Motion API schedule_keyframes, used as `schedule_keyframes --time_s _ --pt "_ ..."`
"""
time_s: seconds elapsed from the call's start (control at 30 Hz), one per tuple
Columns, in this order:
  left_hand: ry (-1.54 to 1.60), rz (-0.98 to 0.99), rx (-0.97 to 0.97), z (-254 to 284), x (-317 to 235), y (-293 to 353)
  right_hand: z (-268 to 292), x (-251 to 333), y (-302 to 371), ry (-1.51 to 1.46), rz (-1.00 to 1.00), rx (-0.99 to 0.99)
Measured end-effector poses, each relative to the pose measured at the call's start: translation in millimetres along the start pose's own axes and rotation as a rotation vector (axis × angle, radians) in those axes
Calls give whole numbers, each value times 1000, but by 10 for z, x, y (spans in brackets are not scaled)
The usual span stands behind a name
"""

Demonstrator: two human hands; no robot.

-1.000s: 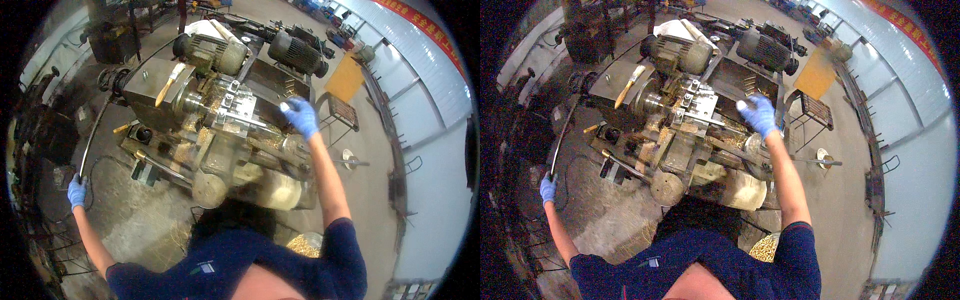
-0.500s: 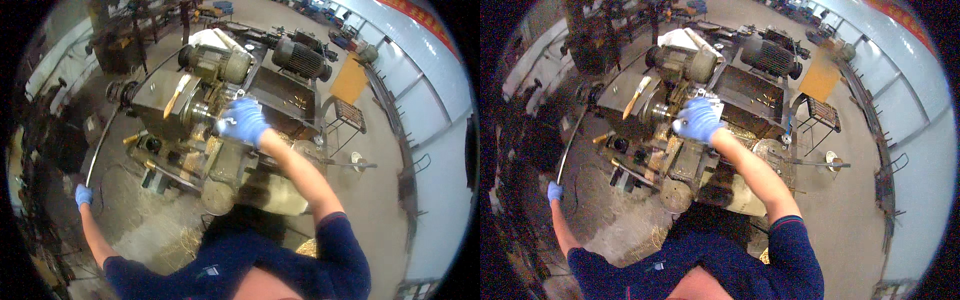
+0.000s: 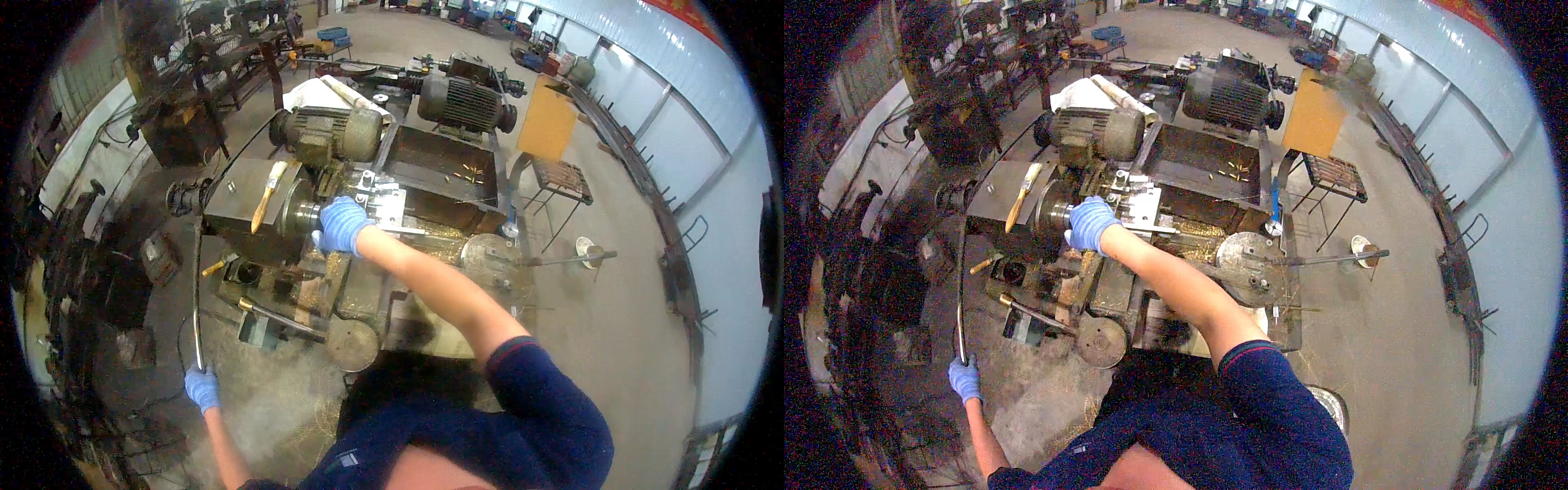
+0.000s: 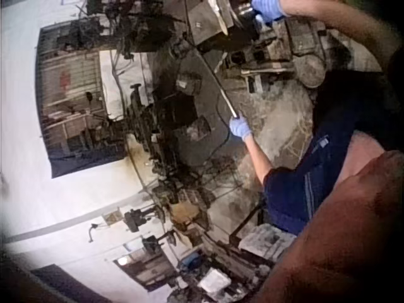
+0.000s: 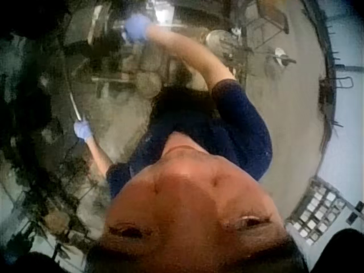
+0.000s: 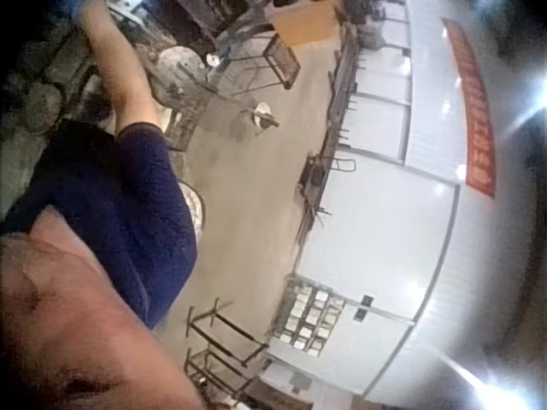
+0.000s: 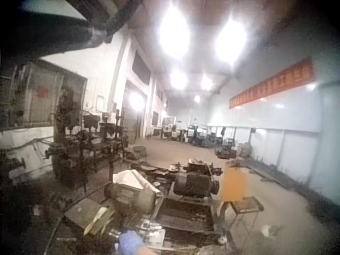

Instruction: The person operates a metal lathe to machine small brass components. They load raw brass rods into the chuck, engage the cutting tool to shape the metal, and then remove the finished parts. The finished components are collected in a metal bowl placed on the floor.

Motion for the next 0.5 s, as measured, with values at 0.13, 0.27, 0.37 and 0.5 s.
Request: schedule_keyframes --time_s 0.13,0.27,0.37,0.5 --pt "-18 -119 74 255 113 -32 540 -120 464 -112 -59 -202" --pt "40 -179 6 690 -557 -343 837 -891 900 24 -189 -209" --pt "662 -296 -219 912 -1547 -562 913 -1335 1215 335 -283 -438" --pt "586 -412 -249 988 -2520 -707 773 -1137 1697 -76 -224 -605"
Point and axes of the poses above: each hand's wrist, its own y-axis away from the middle knuckle, its own z-axis out of the back of the hand, x = y × z, the point moved 1 cm from there along -y, towards the middle knuckle, and after that the axes turned 15 degrees about -x, right-handed, at the moved point
